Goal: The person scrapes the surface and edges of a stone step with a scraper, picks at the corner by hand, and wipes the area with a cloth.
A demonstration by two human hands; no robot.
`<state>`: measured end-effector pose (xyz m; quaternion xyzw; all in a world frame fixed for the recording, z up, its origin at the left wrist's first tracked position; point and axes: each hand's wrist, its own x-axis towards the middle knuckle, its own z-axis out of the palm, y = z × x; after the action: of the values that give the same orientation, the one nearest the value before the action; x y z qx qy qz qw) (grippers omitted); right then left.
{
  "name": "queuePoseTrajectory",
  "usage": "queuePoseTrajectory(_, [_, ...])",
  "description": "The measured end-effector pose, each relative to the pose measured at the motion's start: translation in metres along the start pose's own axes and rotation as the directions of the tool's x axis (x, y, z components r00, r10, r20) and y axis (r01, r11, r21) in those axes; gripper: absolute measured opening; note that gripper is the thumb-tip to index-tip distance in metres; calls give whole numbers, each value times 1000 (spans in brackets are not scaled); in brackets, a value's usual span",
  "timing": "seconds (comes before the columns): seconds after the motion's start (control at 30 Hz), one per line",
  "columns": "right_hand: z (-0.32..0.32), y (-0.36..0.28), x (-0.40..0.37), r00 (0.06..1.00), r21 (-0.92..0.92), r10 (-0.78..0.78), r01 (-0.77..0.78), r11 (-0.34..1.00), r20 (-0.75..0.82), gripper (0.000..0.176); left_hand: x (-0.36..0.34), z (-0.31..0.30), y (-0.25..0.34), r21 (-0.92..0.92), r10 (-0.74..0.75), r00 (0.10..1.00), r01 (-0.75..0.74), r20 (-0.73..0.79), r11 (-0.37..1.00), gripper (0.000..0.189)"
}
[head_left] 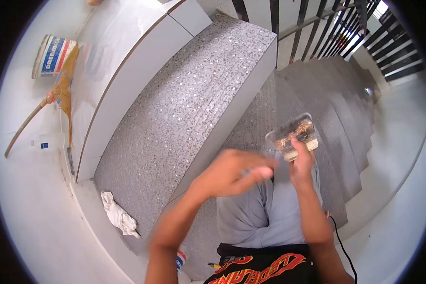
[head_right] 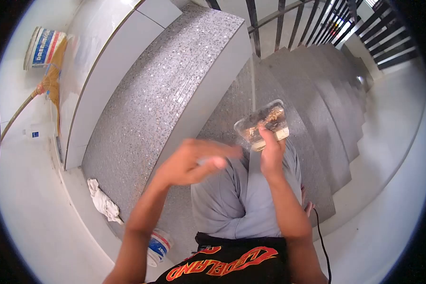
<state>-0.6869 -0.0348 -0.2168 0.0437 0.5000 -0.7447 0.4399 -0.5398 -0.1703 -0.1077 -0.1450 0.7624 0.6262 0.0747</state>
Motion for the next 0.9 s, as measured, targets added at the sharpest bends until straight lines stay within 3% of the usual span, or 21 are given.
queuePoseTrajectory(0.03, [2, 1, -1, 1000, -84, -27, 27, 996, 1, 30, -3, 3, 1, 0, 0, 1000, 0, 7, 1000, 51])
queuePoseTrajectory(0.07, [1, 3, -4, 996, -172, -18, 33, 984, 85, 41, -7, 4, 1, 115, 62, 948, -27, -312, 993, 52])
queuePoseTrajectory(0.1, [7, 4, -11, 996, -170, -16, 32, 985, 92, 41, -11, 6, 2, 235, 155, 792, -15, -591, 972, 54])
queuePoseTrajectory(0.17, [31, -4, -30, 907, -381, -169, 324, 866, 386, 48, -10, 27, 8, 269, 177, 813, -26, -554, 963, 53])
queuePoseTrajectory(0.2, [46, -15, -37, 779, -524, -261, 589, 614, 570, 58, -10, 35, 11, 294, 191, 838, -38, -511, 955, 52])
queuePoseTrajectory(0.23, [60, -26, -44, 614, -551, -264, 787, 277, 743, 67, -12, 38, 14, 295, 187, 839, -33, -511, 955, 52])
queuePoseTrajectory(0.27, [67, -31, -49, 613, -549, -266, 788, 280, 744, 67, -13, 39, 16, 259, 135, 803, 25, -581, 966, 52])
queuePoseTrajectory(0.3, [72, -35, -54, 613, -512, -194, 764, 394, 766, 69, -13, 38, 17, 220, 83, 760, 80, -644, 972, 52])
queuePoseTrajectory(0.33, [74, -36, -56, 604, -475, -125, 722, 502, 787, 70, -16, 25, 16, 47, -48, 704, 115, -708, 992, 45])
queuePoseTrajectory(0.37, [71, -36, -52, 605, -473, -128, 721, 506, 786, 70, -19, 6, 18, -42, -187, 663, 229, -725, 973, 38])
queuePoseTrajectory(0.4, [64, -36, -44, 576, -419, -93, 687, 594, 812, 67, -21, -17, 21, -135, -323, 604, 336, -728, 932, 32])
queuePoseTrajectory(0.43, [59, -34, -39, 542, -364, -62, 640, 676, 838, 64, -21, -36, 21, -92, -269, 570, 319, -776, 943, 24])
queuePoseTrajectory(0.47, [58, -32, -38, 656, -445, -43, 557, 702, 754, 50, -22, -64, 19, -48, -329, 572, 450, -751, 892, 23])
queuePoseTrajectory(0.5, [55, -28, -34, 656, -442, -44, 555, 705, 753, 50, -22, -89, 14, 11, -323, 587, 493, -742, 870, 25])
queuePoseTrajectory(0.57, [44, -20, -23, 752, -576, -65, 555, 601, 656, 47, -19, -125, -1, 71, -320, 598, 536, -735, 841, 27])
queuePoseTrajectory(0.6, [41, -20, -19, 781, -593, -58, 517, 617, 621, 44, -16, -139, -8, 134, -256, 601, 526, -757, 840, 31])
queuePoseTrajectory(0.63, [39, -19, -15, 784, -593, -60, 514, 620, 618, 44, -9, -147, -11, 198, -191, 607, 514, -771, 835, 36])
queuePoseTrajectory(0.77, [34, -14, -5, 825, -627, -77, 483, 612, 560, 41, 15, -154, -17, 227, -205, 635, 530, -745, 817, 43])
queuePoseTrajectory(0.83, [34, -11, -4, 836, -631, -62, 458, 626, 545, 40, 33, -141, -14, 328, -97, 667, 482, -738, 812, 47])
queuePoseTrajectory(0.87, [34, -9, -4, 833, -633, -48, 456, 625, 552, 40, 39, -134, -9, 421, -28, 729, 427, -684, 800, 47])
queuePoseTrajectory(0.9, [34, -8, -4, 828, -637, -32, 455, 623, 560, 40, 39, -141, -12, 416, -35, 728, 430, -685, 801, 47])
